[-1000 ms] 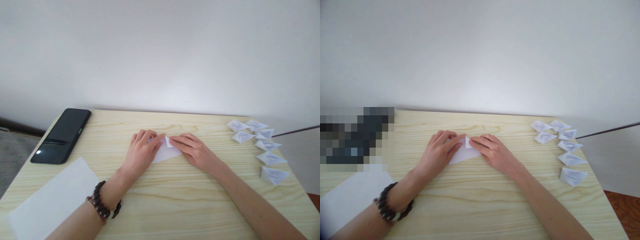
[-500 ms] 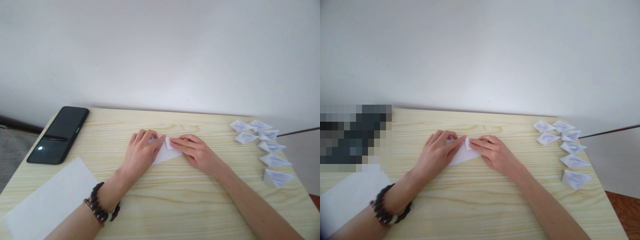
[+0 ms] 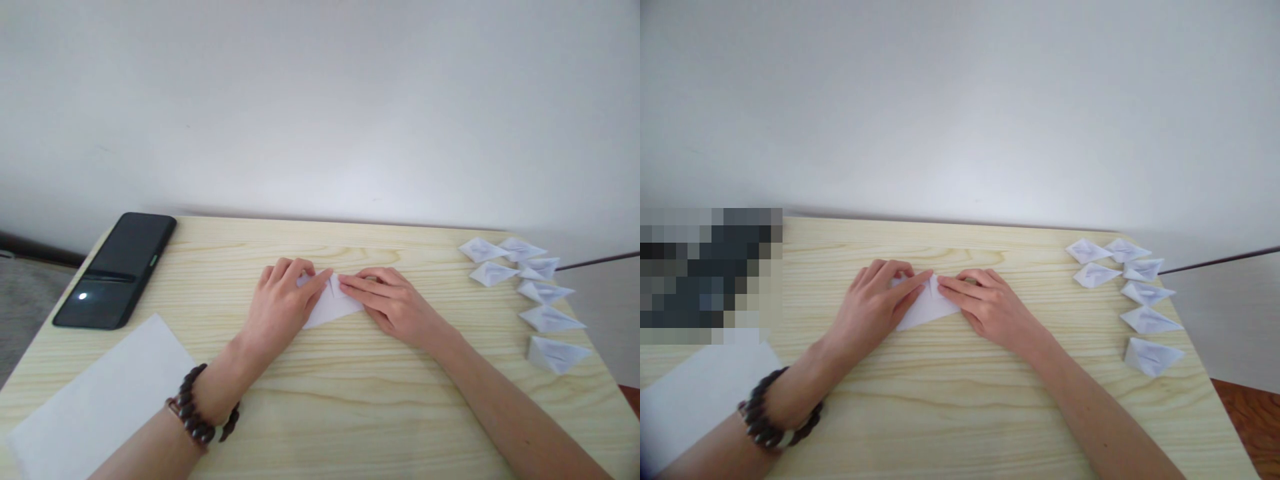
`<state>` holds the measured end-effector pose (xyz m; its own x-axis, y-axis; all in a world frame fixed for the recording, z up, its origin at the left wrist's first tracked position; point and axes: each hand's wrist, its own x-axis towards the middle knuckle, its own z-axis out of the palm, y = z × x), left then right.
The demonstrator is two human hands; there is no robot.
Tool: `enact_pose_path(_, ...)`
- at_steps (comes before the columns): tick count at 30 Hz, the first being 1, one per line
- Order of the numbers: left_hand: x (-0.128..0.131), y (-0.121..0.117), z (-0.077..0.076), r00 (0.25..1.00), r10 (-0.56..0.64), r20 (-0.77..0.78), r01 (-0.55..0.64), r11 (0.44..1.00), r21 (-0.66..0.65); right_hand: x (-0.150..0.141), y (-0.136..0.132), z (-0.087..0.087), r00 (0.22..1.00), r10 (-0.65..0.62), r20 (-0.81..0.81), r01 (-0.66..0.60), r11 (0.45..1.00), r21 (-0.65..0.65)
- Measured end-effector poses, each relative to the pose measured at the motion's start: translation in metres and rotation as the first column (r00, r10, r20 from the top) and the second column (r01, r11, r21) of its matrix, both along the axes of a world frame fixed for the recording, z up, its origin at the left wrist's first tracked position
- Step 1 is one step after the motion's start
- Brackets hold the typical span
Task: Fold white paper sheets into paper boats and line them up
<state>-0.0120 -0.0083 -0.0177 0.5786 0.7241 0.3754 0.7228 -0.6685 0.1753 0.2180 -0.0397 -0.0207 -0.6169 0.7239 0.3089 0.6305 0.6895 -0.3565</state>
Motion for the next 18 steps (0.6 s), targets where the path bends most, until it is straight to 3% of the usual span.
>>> enact_pose_path(12,-0.0007,-0.0010,0.0016,0.999,-0.004,-0.042,0.005,1.000,0.016,-0.0003,0.0004,-0.0006,1.000,-0.009,0.012,0.009,0.999,0.037)
enact_pose_path(18,0.0020,-0.0053,0.0054,0.993,0.028,-0.115,-0.022,0.999,0.047,-0.0038,-0.0026,0.0005,0.996,-0.038,0.075,0.028,0.991,0.130)
